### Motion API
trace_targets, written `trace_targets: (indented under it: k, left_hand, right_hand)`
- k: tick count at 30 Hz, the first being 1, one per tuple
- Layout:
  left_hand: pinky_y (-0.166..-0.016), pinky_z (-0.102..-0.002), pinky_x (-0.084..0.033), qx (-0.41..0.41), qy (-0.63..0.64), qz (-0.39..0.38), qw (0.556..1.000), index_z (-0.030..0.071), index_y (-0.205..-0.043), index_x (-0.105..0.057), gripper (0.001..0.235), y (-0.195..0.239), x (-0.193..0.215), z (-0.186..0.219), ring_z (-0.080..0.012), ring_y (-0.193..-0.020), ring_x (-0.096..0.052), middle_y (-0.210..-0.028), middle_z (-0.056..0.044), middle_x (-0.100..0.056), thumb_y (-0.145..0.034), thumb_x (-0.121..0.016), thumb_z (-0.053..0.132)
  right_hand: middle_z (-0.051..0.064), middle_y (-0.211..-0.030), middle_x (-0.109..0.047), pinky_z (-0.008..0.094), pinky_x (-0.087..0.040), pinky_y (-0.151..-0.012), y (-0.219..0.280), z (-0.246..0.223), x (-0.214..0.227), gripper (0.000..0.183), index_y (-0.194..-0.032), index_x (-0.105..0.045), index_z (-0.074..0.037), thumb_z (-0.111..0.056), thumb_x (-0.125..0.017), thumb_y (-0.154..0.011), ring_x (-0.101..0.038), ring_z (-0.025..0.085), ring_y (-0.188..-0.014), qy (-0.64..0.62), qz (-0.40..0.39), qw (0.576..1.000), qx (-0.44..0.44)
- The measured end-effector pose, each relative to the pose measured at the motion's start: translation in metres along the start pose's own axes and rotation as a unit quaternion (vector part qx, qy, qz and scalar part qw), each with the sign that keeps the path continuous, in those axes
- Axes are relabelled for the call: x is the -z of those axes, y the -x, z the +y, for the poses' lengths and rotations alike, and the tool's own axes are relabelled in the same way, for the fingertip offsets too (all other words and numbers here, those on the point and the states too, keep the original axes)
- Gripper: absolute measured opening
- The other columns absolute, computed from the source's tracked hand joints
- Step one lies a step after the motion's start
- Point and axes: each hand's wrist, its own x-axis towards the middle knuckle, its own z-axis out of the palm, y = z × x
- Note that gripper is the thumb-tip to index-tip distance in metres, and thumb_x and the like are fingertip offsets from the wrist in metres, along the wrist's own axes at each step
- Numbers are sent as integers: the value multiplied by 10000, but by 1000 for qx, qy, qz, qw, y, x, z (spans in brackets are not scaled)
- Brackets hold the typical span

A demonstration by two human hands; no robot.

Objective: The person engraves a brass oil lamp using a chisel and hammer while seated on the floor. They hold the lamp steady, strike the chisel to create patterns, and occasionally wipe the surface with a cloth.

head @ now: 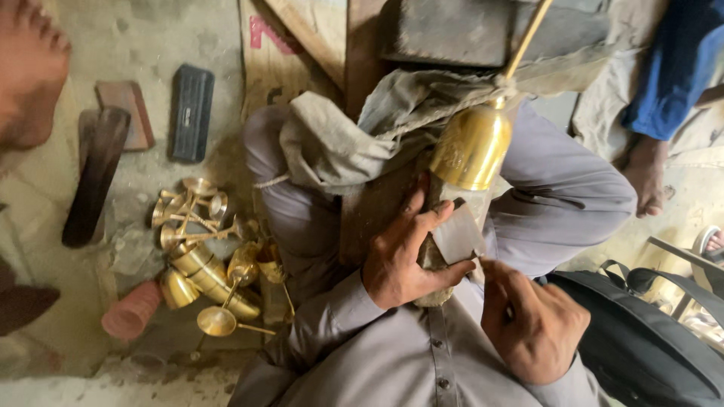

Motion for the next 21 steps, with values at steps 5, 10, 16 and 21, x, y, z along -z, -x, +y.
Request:
trace_targets:
  k: [5, 10, 16, 21]
  left_hand:
    - [-1131, -433, -562, 0, 15, -8, 1000, 36, -1449, -535, 827, 2, 0, -1, -441, -1400, -598, -1549, -339, -478, -798, -927, 364]
    - [-1082, -428, -573, 7, 9, -1, 1000, 56, -1423, -544, 823, 1, -2, -3, -447, -1381, -592, -1519, -348, -483, -776, -935, 381]
    - [-1102, -428, -569, -3, 18, 3, 1000, 58, -1447, -525, 828, 2, -2, -2, -441, -1390, -594, -1552, -344, -467, -799, -928, 380]
    - [-1095, -422, -568, 13, 16, 0, 1000, 52, -1431, -538, 813, 3, 0, -1, -453, -1405, -577, -1548, -349, -458, -792, -923, 374]
  right_hand:
    - [40, -743, -698, 343, -406, -525, 3, 1, -2, 220, -1103, -742, -131, -41, -729, -904, -519, 201, -487, 8, 3, 1000, 19]
    - [25, -703, -677, 328, -418, -528, -2, -1, 1, 218, -1072, -746, -156, -55, -725, -880, -515, 187, -479, 1, -6, 1000, -13]
    - [25, -725, -721, 328, -411, -495, 2, 0, 1, 192, -1045, -753, -122, -39, -732, -873, -496, 193, -446, 3, -16, 1000, -11]
    - [57, -665, -629, 358, -428, -555, -3, -1, -1, 159, -1053, -742, -155, -79, -747, -913, -521, 242, -517, 26, 6, 1000, 8]
